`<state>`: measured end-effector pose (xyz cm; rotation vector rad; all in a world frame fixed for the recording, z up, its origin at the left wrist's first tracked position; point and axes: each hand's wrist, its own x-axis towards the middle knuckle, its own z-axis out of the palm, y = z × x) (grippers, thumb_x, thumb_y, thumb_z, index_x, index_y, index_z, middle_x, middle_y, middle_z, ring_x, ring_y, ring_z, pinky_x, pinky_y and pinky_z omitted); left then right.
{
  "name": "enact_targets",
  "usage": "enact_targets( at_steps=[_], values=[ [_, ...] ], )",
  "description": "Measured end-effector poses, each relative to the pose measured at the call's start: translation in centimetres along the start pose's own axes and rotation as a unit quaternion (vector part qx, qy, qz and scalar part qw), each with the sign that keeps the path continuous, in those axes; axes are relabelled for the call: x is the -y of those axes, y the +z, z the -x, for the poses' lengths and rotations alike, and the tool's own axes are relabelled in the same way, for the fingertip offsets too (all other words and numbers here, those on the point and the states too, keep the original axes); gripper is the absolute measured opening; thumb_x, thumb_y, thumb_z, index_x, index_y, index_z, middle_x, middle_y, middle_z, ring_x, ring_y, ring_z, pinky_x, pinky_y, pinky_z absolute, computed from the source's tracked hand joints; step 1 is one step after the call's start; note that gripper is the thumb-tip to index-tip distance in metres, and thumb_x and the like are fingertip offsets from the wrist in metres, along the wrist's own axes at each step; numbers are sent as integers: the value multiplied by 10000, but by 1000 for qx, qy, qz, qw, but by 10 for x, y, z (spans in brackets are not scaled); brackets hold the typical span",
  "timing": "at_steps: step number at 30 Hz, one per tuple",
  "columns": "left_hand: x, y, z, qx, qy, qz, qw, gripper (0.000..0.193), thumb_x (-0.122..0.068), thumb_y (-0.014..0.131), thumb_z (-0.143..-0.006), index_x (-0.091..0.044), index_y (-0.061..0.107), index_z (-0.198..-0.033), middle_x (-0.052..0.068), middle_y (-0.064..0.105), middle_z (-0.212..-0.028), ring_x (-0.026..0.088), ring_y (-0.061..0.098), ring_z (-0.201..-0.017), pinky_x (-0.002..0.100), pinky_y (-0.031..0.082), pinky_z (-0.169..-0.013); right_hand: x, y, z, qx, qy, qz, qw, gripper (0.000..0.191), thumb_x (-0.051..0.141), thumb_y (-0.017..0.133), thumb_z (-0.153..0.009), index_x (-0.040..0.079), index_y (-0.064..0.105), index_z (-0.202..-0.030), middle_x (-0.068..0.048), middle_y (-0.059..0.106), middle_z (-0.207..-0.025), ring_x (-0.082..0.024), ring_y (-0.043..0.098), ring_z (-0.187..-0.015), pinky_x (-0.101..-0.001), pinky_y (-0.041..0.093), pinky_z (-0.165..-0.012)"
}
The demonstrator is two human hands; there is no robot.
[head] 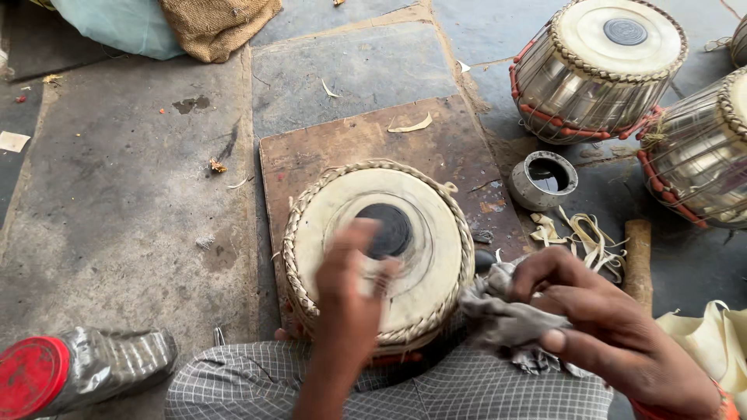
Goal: The person sits on the floor and rubs a dark paste onto the central black patch of a tabla drum head, first using a small cloth-wrapped applicator and later a small stone-like tool, periodically rewrapping the cloth and dipping toward a small bowl of liquid. Finished tabla drums sit nearby on the floor.
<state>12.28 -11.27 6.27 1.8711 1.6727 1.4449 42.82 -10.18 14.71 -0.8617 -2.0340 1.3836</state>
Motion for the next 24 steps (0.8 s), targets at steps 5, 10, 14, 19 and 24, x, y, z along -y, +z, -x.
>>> enact_targets(
  at_steps=[5, 10, 14, 19, 24],
  values=[
    [-60, 22, 11, 294, -43, 538, 789, 488, -466, 667, -1061, -18, 639, -1251, 161, 665, -1242, 202, 630, -1226, 386, 524, -1116, 7, -6, -2, -43, -9, 66, 997, 281, 211, 747, -926, -19, 752, -1087, -117, 674, -1096, -232, 626, -1020, -391, 482, -846],
    [-51, 15, 18, 233, -135, 734, 624, 291, -325, 643, -1139, -44, 582, -1091, 141, 676, -1046, 154, 654, -874, 299, 554, -740, 12, -17, 7, 121, 50, -167, 977, 205, 151, 794, -913, -50, 766, -933, -100, 697, -880, -205, 647, -825, -359, 524, -723],
    [-56, 8, 13, 177, -122, 722, 658, 289, -288, 586, -1200, -16, 558, -1107, 101, 635, -916, 82, 608, -740, 261, 527, -694, 8, -2, 11, 126, -9, -157, 980, 206, 179, 763, -947, -24, 748, -908, -61, 689, -851, -155, 655, -822, -307, 493, -722],
    [-89, 4, 16, 250, -26, 459, 852, 380, -411, 564, -1066, -33, 605, -1082, 81, 612, -1014, 116, 598, -942, 245, 514, -832, -2, 16, 14, 0, 82, -293, 953, 214, 169, 746, -965, -35, 708, -913, -82, 699, -834, -160, 721, -754, -314, 585, -666],
    [-92, 6, 25, 218, -125, 487, 837, 353, -353, 635, -1052, -15, 635, -953, 53, 620, -1015, 107, 582, -800, 277, 511, -700, -14, 8, 23, 17, 150, -274, 950, 222, 184, 762, -942, -32, 709, -956, -93, 683, -858, -186, 749, -751, -342, 592, -642]
  ],
)
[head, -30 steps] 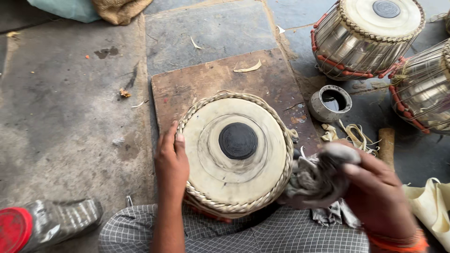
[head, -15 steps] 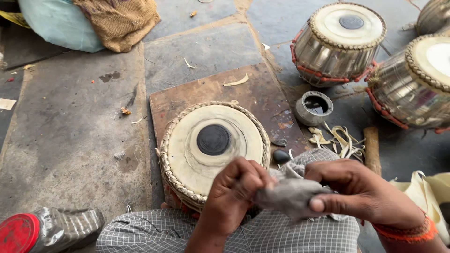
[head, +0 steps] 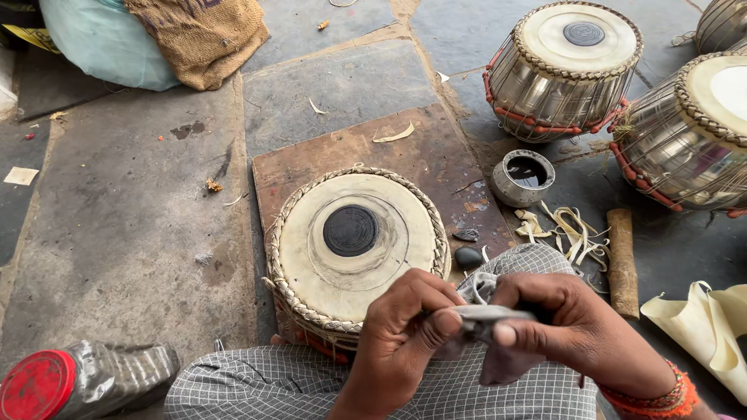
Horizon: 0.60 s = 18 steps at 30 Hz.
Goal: The person sits on the floor and rubs a dark paste onto the central black patch of a tabla drum head, first using a small cloth-wrapped applicator and later a small stone-like tool, periodically rewrapping the cloth and dipping toward a small bowl of liquid. Finished tabla drums sit nearby on the floor.
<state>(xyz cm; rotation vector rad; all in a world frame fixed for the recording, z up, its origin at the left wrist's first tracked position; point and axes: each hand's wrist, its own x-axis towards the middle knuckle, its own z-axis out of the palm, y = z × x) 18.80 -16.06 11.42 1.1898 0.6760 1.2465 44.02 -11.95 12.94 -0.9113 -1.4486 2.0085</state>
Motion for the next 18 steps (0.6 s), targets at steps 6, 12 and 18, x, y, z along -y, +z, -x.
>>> enact_targets(
  at_steps=[6, 12, 18],
  values=[
    [9, 5, -4, -62, -3, 91, 994, 274, -321, 630, -1085, -60, 637, -1001, 19, 602, -894, 65, 500, -836, 245, 452, -803, -8, -5, 12, 33, -84, 71, 993, 388, 229, 903, -850, -81, 675, -898, -180, 527, -996, -311, 529, -941, -465, 443, -847],
    [14, 27, -3, -64, 227, -138, 962, 167, -239, 726, -1021, -86, 663, -997, 8, 612, -937, 115, 589, -844, 299, 522, -778, -32, 32, 20, 19, -163, -435, 886, 724, 265, 790, -868, -75, 519, -1447, -252, 498, -1453, -386, 542, -1275, -481, 392, -1074],
    [-6, -3, -6, 31, 351, -468, 810, 197, -273, 694, -1046, -113, 688, -931, 48, 733, -910, 164, 697, -876, 403, 545, -853, -35, 12, 12, -245, -210, -123, 938, 605, 50, 632, -926, -55, 499, -1506, -283, 637, -1248, -340, 657, -1092, -470, 532, -968]
  ],
)
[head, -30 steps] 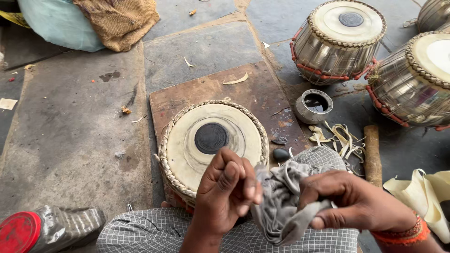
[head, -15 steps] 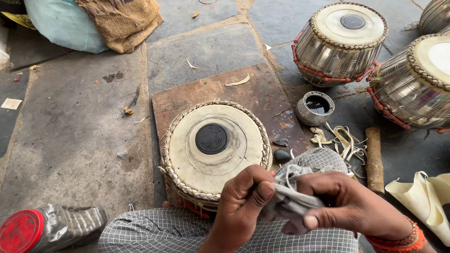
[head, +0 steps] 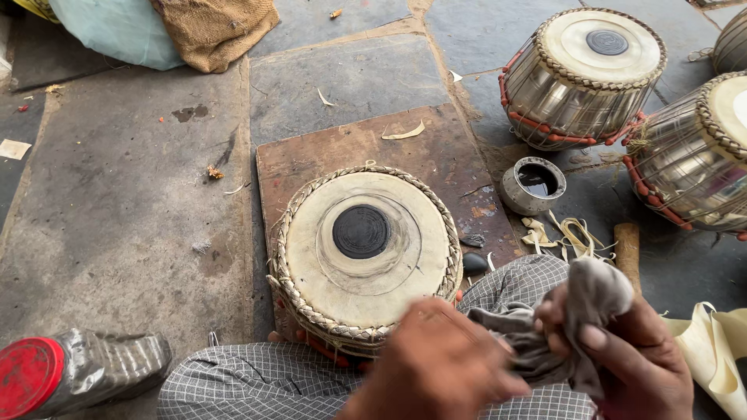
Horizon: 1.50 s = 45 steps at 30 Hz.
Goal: The person sits on the floor and rubs a dark paste onto the central black patch of a tabla drum head, first using a small cloth-wrapped applicator and later a small stone-like tool, periodically rewrapping the cloth and dipping toward a small bowl of liquid. Finished tabla drums sit nearby on the floor.
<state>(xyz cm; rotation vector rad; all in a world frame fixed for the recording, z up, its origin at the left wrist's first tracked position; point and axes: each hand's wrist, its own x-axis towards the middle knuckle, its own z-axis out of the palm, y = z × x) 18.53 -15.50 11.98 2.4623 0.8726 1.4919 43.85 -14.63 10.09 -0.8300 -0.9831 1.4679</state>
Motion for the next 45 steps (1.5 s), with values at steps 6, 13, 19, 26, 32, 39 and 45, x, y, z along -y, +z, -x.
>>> enact_targets(
  at_steps=[6, 13, 19, 26, 32, 39, 45],
  values=[
    [185, -73, 17, -29, -250, -290, 923, 515, -489, 606, -1010, -29, 690, -1225, 199, 717, -1219, 376, 687, -1092, 522, 523, -902, -59, 60, -48, 98, -83, 385, 914, 464, 43, 618, -925, 67, 614, -1388, -90, 751, -1194, -197, 736, -971, -320, 609, -819],
    [241, -76, 72, 46, -595, -114, 794, 605, -617, 541, -948, -106, 704, -1229, 140, 762, -1266, 344, 706, -1224, 448, 552, -1026, -108, 80, -96, 67, -180, 472, 861, 472, -36, 569, -944, 92, 633, -1394, -76, 699, -1026, -177, 690, -917, -286, 556, -826],
    [251, -70, 61, 17, -418, 148, 896, 493, -440, 598, -991, -122, 636, -1367, 143, 662, -1408, 282, 602, -1341, 392, 453, -1088, -50, 76, -147, 132, -78, 439, 885, 485, -18, 533, -936, 49, 608, -1410, -75, 671, -1190, -154, 612, -1034, -273, 481, -925],
    [247, -68, 60, 33, -443, 108, 889, 447, -404, 576, -1004, -156, 638, -1371, 118, 669, -1394, 270, 622, -1322, 379, 479, -1087, -65, 134, -189, 327, -256, 599, 684, 463, 13, 555, -860, 113, 689, -1292, -133, 546, -1409, -279, 613, -1166, -362, 517, -969],
    [235, -75, 50, 51, -484, 82, 870, 406, -360, 551, -1010, -190, 627, -1371, 104, 655, -1386, 269, 609, -1306, 395, 478, -1064, -78, 149, -196, 384, -288, 676, 559, 483, 115, 625, -765, 141, 724, -1237, -76, 572, -1370, -308, 546, -1128, -451, 455, -965],
    [235, -72, 52, 43, -450, 95, 887, 384, -294, 535, -1032, -171, 625, -1385, 116, 659, -1391, 278, 601, -1321, 396, 457, -1089, -69, 136, -189, 346, -234, 698, 581, 393, 138, 665, -774, 149, 742, -1159, -40, 610, -1267, -306, 548, -1088, -438, 463, -937],
    [237, -71, 54, 32, -435, 105, 894, 371, -260, 545, -1035, -146, 631, -1377, 125, 673, -1374, 278, 632, -1295, 389, 480, -1085, -71, 124, -179, 311, -201, 697, 614, 369, 97, 662, -775, 127, 744, -1134, -57, 634, -1194, -292, 556, -1024, -404, 487, -897]
  ],
)
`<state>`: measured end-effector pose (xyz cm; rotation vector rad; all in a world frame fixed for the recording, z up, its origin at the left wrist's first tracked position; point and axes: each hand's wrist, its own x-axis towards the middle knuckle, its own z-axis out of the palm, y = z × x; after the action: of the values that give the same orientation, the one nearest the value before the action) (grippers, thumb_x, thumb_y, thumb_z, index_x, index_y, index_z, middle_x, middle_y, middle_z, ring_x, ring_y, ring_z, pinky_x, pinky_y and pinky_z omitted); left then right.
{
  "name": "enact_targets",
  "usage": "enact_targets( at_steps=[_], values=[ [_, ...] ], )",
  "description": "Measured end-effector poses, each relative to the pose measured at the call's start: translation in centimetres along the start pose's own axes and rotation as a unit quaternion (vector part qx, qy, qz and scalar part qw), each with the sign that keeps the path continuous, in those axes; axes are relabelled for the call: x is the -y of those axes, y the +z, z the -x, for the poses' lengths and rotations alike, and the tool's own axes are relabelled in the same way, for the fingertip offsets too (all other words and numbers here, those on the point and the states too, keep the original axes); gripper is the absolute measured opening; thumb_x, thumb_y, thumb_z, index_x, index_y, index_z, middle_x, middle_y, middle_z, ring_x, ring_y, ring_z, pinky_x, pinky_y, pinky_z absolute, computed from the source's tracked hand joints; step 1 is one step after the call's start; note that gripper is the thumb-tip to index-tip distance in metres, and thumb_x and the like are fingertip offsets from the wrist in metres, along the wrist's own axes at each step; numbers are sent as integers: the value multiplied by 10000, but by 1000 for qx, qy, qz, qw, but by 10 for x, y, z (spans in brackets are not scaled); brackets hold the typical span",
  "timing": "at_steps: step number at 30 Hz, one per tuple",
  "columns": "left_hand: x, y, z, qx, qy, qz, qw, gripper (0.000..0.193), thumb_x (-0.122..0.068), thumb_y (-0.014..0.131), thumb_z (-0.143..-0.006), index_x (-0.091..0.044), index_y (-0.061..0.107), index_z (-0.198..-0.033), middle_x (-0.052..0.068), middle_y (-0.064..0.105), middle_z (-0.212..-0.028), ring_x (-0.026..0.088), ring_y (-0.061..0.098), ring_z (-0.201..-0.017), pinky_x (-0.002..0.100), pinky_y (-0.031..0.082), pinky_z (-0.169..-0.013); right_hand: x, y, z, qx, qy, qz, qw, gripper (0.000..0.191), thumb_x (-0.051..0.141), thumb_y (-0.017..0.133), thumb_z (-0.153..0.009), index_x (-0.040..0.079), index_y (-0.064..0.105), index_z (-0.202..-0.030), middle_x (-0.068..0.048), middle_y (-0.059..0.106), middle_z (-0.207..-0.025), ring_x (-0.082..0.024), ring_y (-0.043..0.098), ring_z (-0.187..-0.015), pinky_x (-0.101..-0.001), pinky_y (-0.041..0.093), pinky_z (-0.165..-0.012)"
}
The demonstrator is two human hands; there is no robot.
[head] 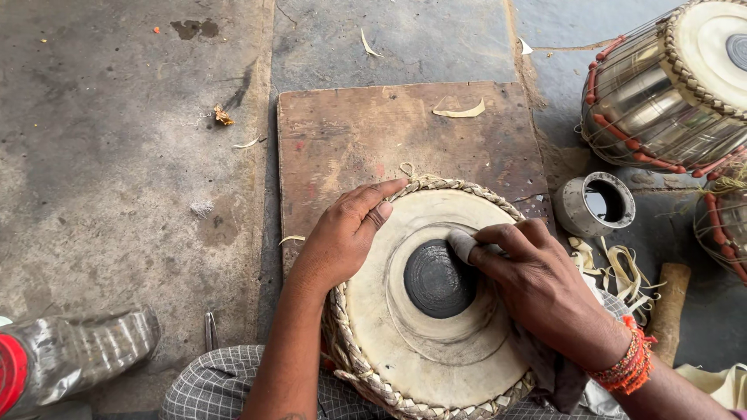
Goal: The person sits on the floor and rubs a dark paste onto the central black patch of a tabla drum head, first using a small cloth-wrapped applicator and later a small stone-like tool, periodically rewrapping the cloth and dipping toward a small bowl of liquid. Finished tabla drums sit nearby on the floor.
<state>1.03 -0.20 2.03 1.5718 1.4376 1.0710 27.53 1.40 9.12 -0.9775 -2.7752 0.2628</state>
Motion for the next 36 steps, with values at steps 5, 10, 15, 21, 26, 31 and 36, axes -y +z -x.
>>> enact_targets(
  at_steps=[5, 10, 15, 21, 26, 31, 36],
  values=[
    [3, 4, -1, 2, -19, -1, 1000, 370, -256, 548, -1026, -154, 632, -1371, 121, 682, -1351, 272, 644, -1272, 383, 488, -1062, 5, 1, 15, 1, 39, -4, 999, 379, 66, 652, -773, 101, 733, -1142, -69, 631, -1157, -311, 559, -1023, -409, 495, -878],
    [1, 5, -1, -8, -3, -22, 1000, 363, -279, 536, -1038, -149, 642, -1360, 131, 685, -1351, 283, 640, -1276, 394, 482, -1069, 16, 5, 28, 0, 87, -19, 996, 393, 42, 659, -750, 75, 717, -1137, -89, 624, -1121, -324, 556, -1016, -419, 493, -866],
    [-3, 6, -2, -5, -48, -26, 998, 368, -307, 529, -1029, -184, 651, -1354, 119, 688, -1336, 275, 639, -1266, 392, 484, -1060, 30, 7, 36, -1, 134, -26, 991, 391, 23, 662, -745, 68, 713, -1130, -107, 611, -1080, -330, 555, -988, -422, 500, -841],
    [0, 10, -1, -29, -43, -22, 998, 360, -309, 539, -1026, -186, 663, -1341, 127, 694, -1337, 276, 651, -1262, 391, 495, -1052, 48, 10, 48, -32, 170, -38, 984, 404, 45, 672, -743, 46, 706, -1145, -126, 593, -1038, -324, 577, -983, -425, 505, -824],
    [-2, 9, -2, -49, -63, -41, 996, 340, -310, 561, -1017, -218, 682, -1321, 127, 707, -1297, 274, 671, -1222, 382, 520, -1005, 60, 17, 62, -35, 192, -75, 978, 378, 65, 680, -788, 38, 697, -1165, -125, 586, -988, -310, 612, -956, -418, 518, -822],
    [14, 6, 1, -79, -111, -31, 990, 323, -290, 572, -1005, -223, 708, -1291, 99, 747, -1228, 247, 734, -1134, 377, 558, -966, 39, 10, 91, -11, 263, -545, 796, 363, 38, 632, -910, -37, 696, -1260, -159, 641, -1012, -310, 628, -775, -425, 482, -636],
    [20, 16, 26, -201, -34, -229, 952, 314, -217, 634, -977, -156, 704, -1278, 112, 740, -1250, 360, 679, -1117, 440, 540, -942, -9, -30, 161, -90, 194, -695, 686, 431, 153, 534, -972, -63, 630, -1333, -202, 680, -1145, -309, 688, -1087, -443, 558, -869]
  ],
)
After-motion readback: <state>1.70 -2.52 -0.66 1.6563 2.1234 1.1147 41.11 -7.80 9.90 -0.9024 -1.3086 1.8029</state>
